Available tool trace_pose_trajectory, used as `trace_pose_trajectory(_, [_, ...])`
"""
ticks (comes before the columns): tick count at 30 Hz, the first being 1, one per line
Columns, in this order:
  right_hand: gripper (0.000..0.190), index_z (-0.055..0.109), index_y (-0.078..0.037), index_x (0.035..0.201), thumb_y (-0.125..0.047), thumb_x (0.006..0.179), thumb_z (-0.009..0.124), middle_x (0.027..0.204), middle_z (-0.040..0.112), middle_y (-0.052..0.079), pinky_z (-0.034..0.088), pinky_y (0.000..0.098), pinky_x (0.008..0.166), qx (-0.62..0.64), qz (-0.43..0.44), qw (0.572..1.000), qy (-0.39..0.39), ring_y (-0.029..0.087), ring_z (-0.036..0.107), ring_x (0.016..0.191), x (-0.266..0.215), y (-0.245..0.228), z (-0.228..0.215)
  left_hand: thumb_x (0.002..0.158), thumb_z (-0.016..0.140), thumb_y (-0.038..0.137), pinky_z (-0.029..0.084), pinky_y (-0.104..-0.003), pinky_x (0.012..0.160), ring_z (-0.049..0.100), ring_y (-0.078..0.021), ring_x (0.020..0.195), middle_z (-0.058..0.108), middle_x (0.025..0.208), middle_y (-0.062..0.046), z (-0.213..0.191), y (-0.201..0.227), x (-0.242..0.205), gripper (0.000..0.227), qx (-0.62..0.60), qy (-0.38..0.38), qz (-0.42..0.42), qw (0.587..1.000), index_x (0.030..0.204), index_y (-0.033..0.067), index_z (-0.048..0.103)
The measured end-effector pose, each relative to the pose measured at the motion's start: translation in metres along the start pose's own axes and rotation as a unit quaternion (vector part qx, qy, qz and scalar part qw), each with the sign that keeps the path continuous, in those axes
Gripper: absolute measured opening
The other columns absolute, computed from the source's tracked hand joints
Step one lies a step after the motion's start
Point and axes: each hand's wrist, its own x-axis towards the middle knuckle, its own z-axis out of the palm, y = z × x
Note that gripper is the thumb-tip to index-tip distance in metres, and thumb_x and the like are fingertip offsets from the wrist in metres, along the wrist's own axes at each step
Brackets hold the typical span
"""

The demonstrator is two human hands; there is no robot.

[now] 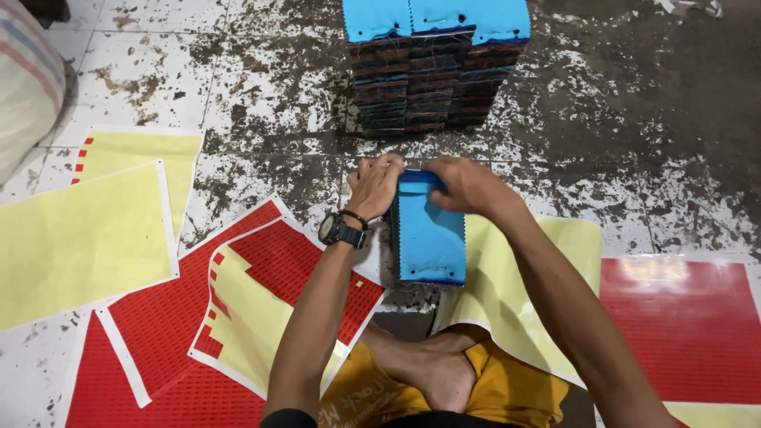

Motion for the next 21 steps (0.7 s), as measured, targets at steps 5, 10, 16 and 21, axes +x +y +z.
trace_pose_trajectory(5, [0.048,0.069,-0.007,0.123,-0.039,0.087,0.065,0.117,0.072,0.024,0.056,0.0561,0.091,0.07,0.01,0.997,0.019,0.046,0.068,0.109,0.0,-0.009,-0.01,0.101,0.02,0.054,0.005,-0.056,0.115,0.029,-0.0247,0.134,0.051,0.137,0.001,-0.005,0.015,-0.002,0.052,0.03,-0.019,-0.021,0.999,0.103,0.017,0.057])
trace_pose_trajectory(10, [0.047,0.069,-0.009,0.122,-0.03,0.081,0.077,0.112,0.072,0.019,0.059,0.0524,0.09,0.0,-0.014,1.0,0.021,0.042,0.071,0.106,0.005,0.007,0.01,0.098,0.018,0.058,0.006,-0.059,0.116,0.025,-0.0271,0.141,0.043,0.149,0.003,0.007,-0.008,0.018,0.053,0.038,-0.037,-0.051,0.997,0.105,0.0213,0.055])
trace_pose_trajectory(16, [0.023,0.069,-0.013,0.104,-0.016,0.083,0.078,0.093,0.07,0.009,0.06,0.0468,0.068,-0.094,-0.073,0.985,0.125,0.037,0.072,0.089,-0.034,-0.026,0.007,0.105,0.032,0.035,0.033,-0.039,0.086,0.058,-0.019,0.093,0.068,0.088,-0.016,-0.014,0.059,-0.032,0.058,-0.073,0.154,0.032,0.985,0.077,-0.0036,0.065])
trace_pose_trajectory(21, [0.027,0.064,-0.015,0.098,-0.018,0.074,0.074,0.086,0.058,0.006,0.053,0.0442,0.064,-0.138,-0.153,0.966,0.155,0.031,0.062,0.081,-0.106,-0.04,0.055,0.08,0.065,0.04,0.024,-0.069,0.108,0.04,-0.0376,0.135,0.054,0.143,-0.001,-0.003,0.01,-0.006,0.019,0.098,0.025,0.051,0.994,0.096,0.0352,0.074])
